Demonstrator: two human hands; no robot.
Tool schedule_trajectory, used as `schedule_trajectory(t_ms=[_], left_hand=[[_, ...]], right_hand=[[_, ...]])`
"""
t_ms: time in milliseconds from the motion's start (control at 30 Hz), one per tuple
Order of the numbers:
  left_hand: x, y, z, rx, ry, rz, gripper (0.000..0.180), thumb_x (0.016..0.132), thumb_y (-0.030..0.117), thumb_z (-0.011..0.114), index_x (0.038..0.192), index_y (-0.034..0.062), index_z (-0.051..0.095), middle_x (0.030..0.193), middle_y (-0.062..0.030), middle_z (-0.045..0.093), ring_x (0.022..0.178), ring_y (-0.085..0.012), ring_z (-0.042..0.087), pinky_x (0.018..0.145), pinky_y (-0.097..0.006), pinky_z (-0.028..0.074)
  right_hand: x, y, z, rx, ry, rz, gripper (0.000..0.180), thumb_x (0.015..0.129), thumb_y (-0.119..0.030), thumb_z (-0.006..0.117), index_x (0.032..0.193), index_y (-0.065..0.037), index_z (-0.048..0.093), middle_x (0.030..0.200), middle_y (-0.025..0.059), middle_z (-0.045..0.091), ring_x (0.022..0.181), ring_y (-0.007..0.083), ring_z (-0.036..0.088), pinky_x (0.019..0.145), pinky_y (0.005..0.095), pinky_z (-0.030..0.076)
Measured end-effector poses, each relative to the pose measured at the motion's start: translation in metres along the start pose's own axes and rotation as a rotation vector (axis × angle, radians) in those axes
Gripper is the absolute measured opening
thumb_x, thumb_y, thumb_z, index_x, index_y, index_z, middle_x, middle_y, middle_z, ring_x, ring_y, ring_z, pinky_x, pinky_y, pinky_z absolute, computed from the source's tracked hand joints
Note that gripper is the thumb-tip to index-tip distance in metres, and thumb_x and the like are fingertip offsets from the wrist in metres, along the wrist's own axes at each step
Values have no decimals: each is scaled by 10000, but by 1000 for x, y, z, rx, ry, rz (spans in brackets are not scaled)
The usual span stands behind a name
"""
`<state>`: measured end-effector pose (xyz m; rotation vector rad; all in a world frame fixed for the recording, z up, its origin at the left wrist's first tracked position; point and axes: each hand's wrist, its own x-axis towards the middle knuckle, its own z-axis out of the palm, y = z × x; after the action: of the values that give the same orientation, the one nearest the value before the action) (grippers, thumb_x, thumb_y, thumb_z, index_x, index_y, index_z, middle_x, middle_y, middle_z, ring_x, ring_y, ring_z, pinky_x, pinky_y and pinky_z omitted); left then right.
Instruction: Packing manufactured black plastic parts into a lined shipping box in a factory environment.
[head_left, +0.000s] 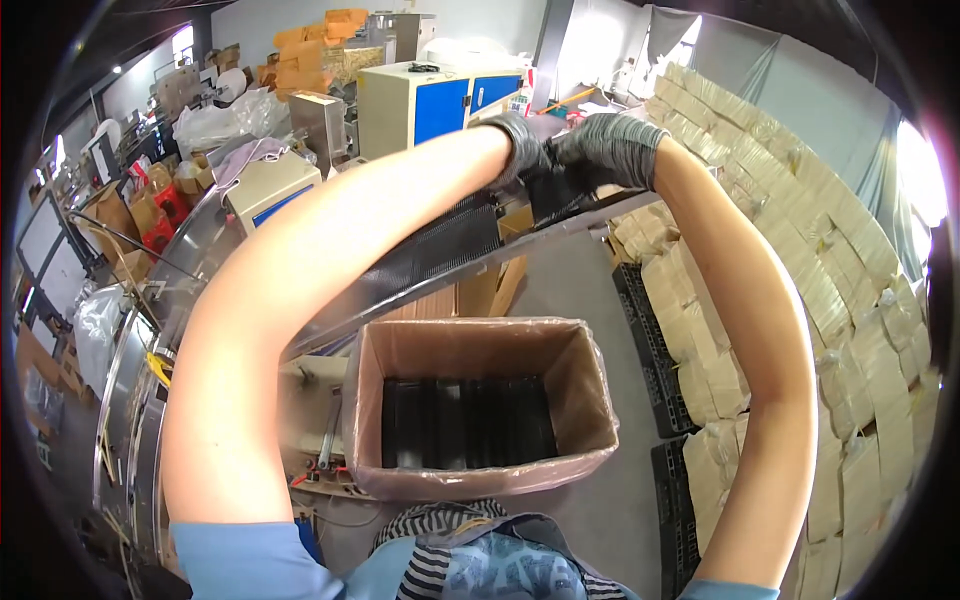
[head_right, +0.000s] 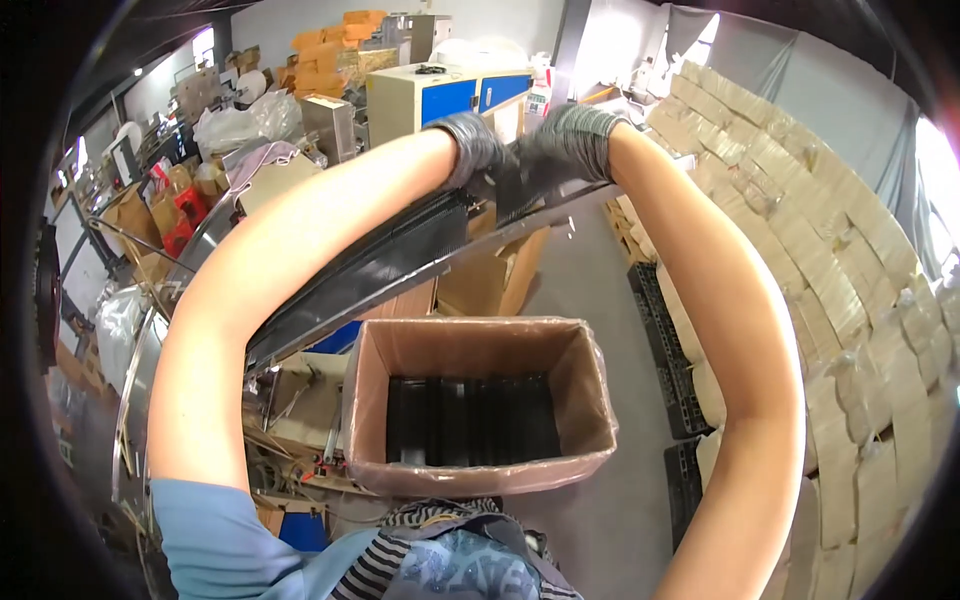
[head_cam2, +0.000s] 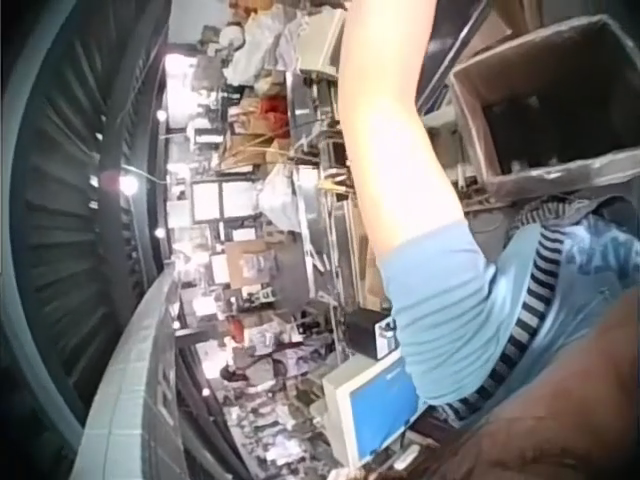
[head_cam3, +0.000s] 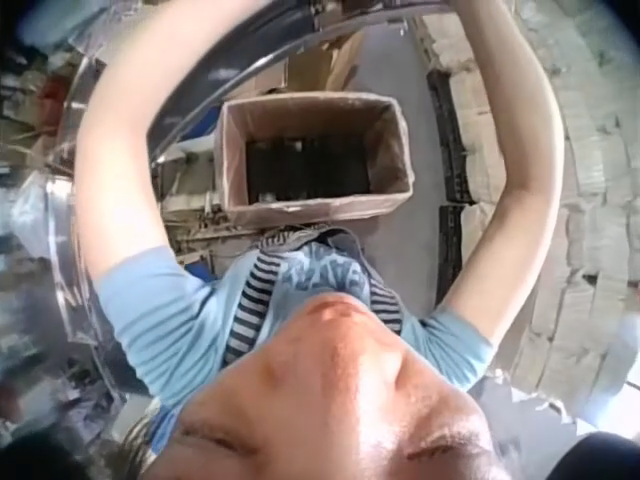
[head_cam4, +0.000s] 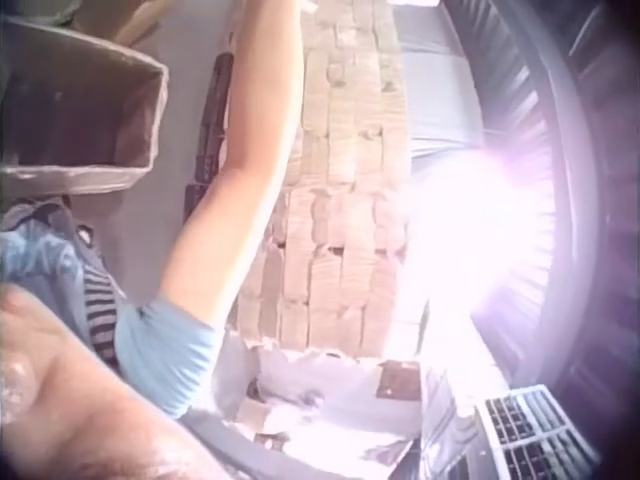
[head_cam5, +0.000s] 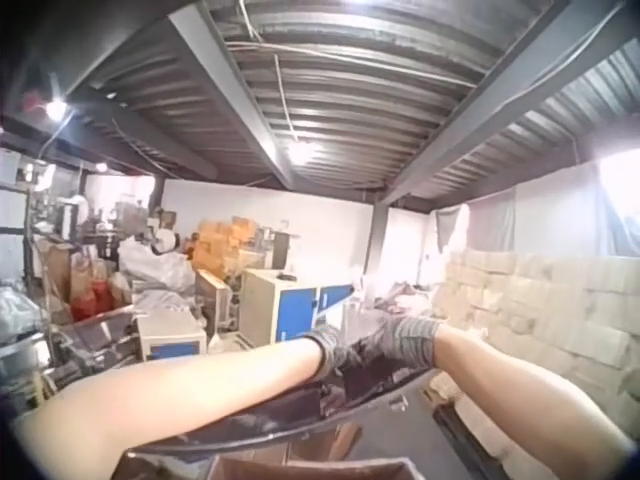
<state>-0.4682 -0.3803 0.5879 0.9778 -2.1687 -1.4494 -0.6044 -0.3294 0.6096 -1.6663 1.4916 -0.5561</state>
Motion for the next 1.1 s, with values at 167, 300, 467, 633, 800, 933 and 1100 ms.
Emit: schedule_trajectory(t_ms=[167, 300, 467, 633, 800, 933, 1100], left_hand=[[8, 8, 15, 841, 177, 311, 316, 713, 262, 708, 824, -31, 668, 751, -202, 651, 674, -309, 658, 620, -393, 535], [36, -50, -27, 1216, 332, 302, 343, 684, 231, 637, 929, -10, 649, 858, -236, 636, 772, -352, 635, 704, -384, 511], [-35, -81, -12, 767, 477, 596, 197, 791, 184, 652, 900, 20, 634, 927, -164, 624, 905, -324, 592, 789, -373, 466], [-69, -124, 17, 676, 271, 784, 500, 901, 299, 492, 1286, -13, 426, 1325, -221, 412, 1270, -337, 345, 1060, -382, 265], [-83, -125, 41, 635, 546, 1101, 469, 858, 255, 562, 1217, -39, 489, 1265, -225, 477, 1176, -388, 447, 1015, -457, 314], [-91, -201, 108, 693, 322, 1320, 209, 774, 154, 601, 973, 97, 621, 1065, -108, 606, 1042, -307, 536, 952, -471, 372], [-29, -376, 213, 873, -27, 700, 370, 794, 255, 598, 1119, 81, 564, 1153, -88, 564, 1119, -312, 461, 991, -453, 316]], right_hand=[[6, 30, -37, -1550, -84, -606, 232, 703, -8, 603, 897, -121, 663, 840, 59, 654, 756, 229, 624, 665, 310, 496], [47, 6, 11, -1588, 70, -213, 213, 739, -217, 589, 924, -152, 671, 869, 110, 656, 769, 284, 625, 714, 343, 493], [76, 15, 24, -1441, 118, 164, 303, 712, -242, 628, 965, -86, 687, 961, 161, 651, 844, 312, 637, 757, 366, 504], [59, 6, 36, -1385, 99, 146, 303, 698, -214, 663, 939, -31, 683, 947, 181, 655, 848, 306, 647, 750, 393, 516], [-28, 9, 69, -1113, 763, -223, 200, 781, -231, 637, 852, -45, 662, 805, 123, 658, 666, 271, 623, 636, 390, 497], [-119, 31, 85, -507, 851, -343, 145, 817, -198, 561, 768, -121, 674, 759, 71, 656, 669, 256, 619, 650, 396, 487], [-146, 269, 111, -613, 646, 266, 338, 810, -360, 597, 955, -57, 563, 769, 155, 602, 731, 319, 601, 658, 384, 493]])
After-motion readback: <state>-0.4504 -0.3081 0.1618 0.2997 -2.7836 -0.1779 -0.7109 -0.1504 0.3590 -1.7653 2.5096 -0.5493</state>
